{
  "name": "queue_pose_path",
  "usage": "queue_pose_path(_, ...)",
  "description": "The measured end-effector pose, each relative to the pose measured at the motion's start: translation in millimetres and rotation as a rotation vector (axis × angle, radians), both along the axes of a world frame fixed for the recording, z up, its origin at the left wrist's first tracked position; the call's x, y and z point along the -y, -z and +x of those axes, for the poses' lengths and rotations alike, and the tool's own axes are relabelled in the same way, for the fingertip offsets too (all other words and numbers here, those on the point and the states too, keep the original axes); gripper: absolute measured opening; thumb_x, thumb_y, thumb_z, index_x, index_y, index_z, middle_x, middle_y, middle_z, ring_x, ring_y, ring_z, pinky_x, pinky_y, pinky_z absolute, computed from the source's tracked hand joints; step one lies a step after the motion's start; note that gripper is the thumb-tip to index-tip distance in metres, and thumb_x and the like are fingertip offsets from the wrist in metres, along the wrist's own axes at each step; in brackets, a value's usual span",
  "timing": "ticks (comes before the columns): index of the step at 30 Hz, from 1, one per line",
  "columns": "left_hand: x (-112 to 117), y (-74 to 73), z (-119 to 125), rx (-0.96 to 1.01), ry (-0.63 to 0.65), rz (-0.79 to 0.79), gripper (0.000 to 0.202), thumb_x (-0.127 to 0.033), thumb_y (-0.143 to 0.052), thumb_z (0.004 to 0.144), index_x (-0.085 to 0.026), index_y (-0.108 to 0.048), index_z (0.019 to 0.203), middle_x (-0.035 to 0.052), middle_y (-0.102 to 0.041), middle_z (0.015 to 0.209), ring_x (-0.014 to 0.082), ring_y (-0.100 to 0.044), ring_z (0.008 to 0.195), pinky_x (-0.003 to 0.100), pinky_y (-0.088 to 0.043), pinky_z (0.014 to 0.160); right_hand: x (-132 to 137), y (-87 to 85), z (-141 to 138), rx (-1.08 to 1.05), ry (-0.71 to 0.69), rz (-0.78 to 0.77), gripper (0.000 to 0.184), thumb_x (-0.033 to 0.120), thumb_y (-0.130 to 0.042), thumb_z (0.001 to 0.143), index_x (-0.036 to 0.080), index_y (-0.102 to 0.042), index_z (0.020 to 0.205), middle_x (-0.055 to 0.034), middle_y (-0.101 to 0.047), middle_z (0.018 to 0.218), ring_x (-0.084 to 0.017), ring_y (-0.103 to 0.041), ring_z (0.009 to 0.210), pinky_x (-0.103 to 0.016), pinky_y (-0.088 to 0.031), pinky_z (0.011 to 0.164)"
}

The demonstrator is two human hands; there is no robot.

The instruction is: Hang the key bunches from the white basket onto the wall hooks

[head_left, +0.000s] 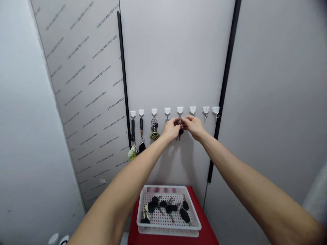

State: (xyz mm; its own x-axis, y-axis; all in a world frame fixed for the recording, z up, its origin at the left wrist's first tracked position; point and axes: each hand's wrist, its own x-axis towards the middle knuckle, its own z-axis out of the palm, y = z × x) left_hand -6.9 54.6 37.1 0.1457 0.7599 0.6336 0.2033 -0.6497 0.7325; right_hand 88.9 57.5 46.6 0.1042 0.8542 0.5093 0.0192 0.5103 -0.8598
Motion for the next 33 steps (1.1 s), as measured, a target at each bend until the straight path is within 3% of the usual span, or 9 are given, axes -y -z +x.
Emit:
queue_pose_path(4, -13, -8.1, 10, 0.044, -0.032, -0.051, 0.036, -0.002, -0.041, 0.059, -0.009, -0.047, 0.094, 0.008, -0.055, 0.094, 0.0096, -0.05, 0.081, 0.02, -0.039, 0.074, -5, -11.7, 0, -0.037, 0.024, -0.073, 0.01, 0.016, -0.045, 0.064, 0.013, -0.044, 0.055, 0.0031, -0.048, 0.048, -0.002, -0.042, 0.037, -0.013, -0.033, 0.035)
queue_pose_path(8, -25, -3.8, 16, 0.007, -0.08, -0.093, 0.035, -0.005, -0.043, 0.059, -0.008, -0.047, 0.094, 0.0086, -0.054, 0.095, 0.011, -0.05, 0.083, 0.022, -0.038, 0.075, -11, -6.7, 0, -0.074, 0.061, -0.139, 0.011, 0.015, -0.045, 0.065, 0.013, -0.042, 0.055, 0.0038, -0.047, 0.044, -0.003, -0.042, 0.036, -0.014, -0.033, 0.034)
queue_pose_path(14, 1, 11.3, 0, -0.153, -0.101, 0.006, 0.037, -0.005, -0.04, 0.061, -0.009, -0.045, 0.097, 0.0087, -0.052, 0.098, 0.0113, -0.048, 0.087, 0.023, -0.036, 0.078, -13, 7.6, 4, -0.051, 0.167, -0.129, 0.004, 0.013, -0.043, 0.063, 0.013, -0.047, 0.062, 0.0038, -0.048, 0.048, -0.003, -0.042, 0.037, -0.014, -0.033, 0.036)
queue_pose_path(16, 17, 29.5, -15, -0.233, -0.123, 0.062, 0.035, -0.007, -0.04, 0.062, -0.011, -0.046, 0.096, 0.0066, -0.052, 0.097, 0.0115, -0.047, 0.087, 0.024, -0.036, 0.078, -8, 19.6, 7, -0.049, 0.236, -0.074, 0.008, 0.013, -0.042, 0.062, 0.013, -0.048, 0.067, 0.0039, -0.048, 0.051, -0.002, -0.043, 0.039, -0.013, -0.033, 0.038)
queue_pose_path(19, 37, 76.4, -43, -0.326, -0.143, 0.046, 0.032, -0.011, -0.041, 0.063, -0.014, -0.048, 0.094, 0.0045, -0.053, 0.094, 0.0111, -0.047, 0.085, 0.024, -0.037, 0.077, 4, 58.9, 12, -0.007, 0.293, -0.029, 0.015, 0.014, -0.041, 0.061, 0.014, -0.05, 0.074, 0.0035, -0.05, 0.057, -0.003, -0.044, 0.044, -0.014, -0.033, 0.041)
queue_pose_path(24, 58, 179.6, -83, -0.516, -0.19, -0.206, 0.029, -0.012, -0.038, 0.065, -0.013, -0.048, 0.093, 0.0047, -0.053, 0.091, 0.0107, -0.048, 0.082, 0.023, -0.038, 0.074, 37, 174.7, -1, 0.344, 0.094, -0.237, 0.017, 0.017, -0.042, 0.06, 0.012, -0.052, 0.073, 0.001, -0.052, 0.057, -0.006, -0.045, 0.048, -0.019, -0.037, 0.048)
queue_pose_path(26, 63, 212.1, -92, -0.674, -0.213, -0.274, 0.029, -0.013, -0.04, 0.064, -0.014, -0.049, 0.091, 0.0048, -0.053, 0.092, 0.0127, -0.046, 0.085, 0.025, -0.036, 0.077, 50, 217.3, -14, 0.525, -0.009, -0.281, 0.017, 0.018, -0.041, 0.061, 0.012, -0.053, 0.072, -0.0016, -0.055, 0.061, -0.009, -0.048, 0.054, -0.022, -0.038, 0.054)
queue_pose_path(29, 67, 239.9, -97, -0.916, -0.217, -0.313, 0.029, -0.012, -0.042, 0.061, -0.016, -0.05, 0.089, 0.0056, -0.052, 0.092, 0.0162, -0.045, 0.088, 0.027, -0.034, 0.078, 62, 255.0, -33, 0.784, -0.06, -0.231, 0.021, 0.015, -0.039, 0.062, 0.013, -0.055, 0.075, -0.0046, -0.057, 0.071, -0.011, -0.049, 0.065, -0.023, -0.037, 0.064)
queue_pose_path(33, 69, 248.5, -94, -1.075, -0.243, -0.295, 0.031, -0.01, -0.04, 0.061, -0.017, -0.049, 0.09, 0.0064, -0.05, 0.092, 0.0181, -0.045, 0.087, 0.028, -0.035, 0.076, 64, 264.0, -48, 1.133, -0.091, -0.116, 0.024, 0.017, -0.044, 0.06, 0.016, -0.056, 0.081, -0.0061, -0.056, 0.082, -0.016, -0.046, 0.079, -0.026, -0.033, 0.072)
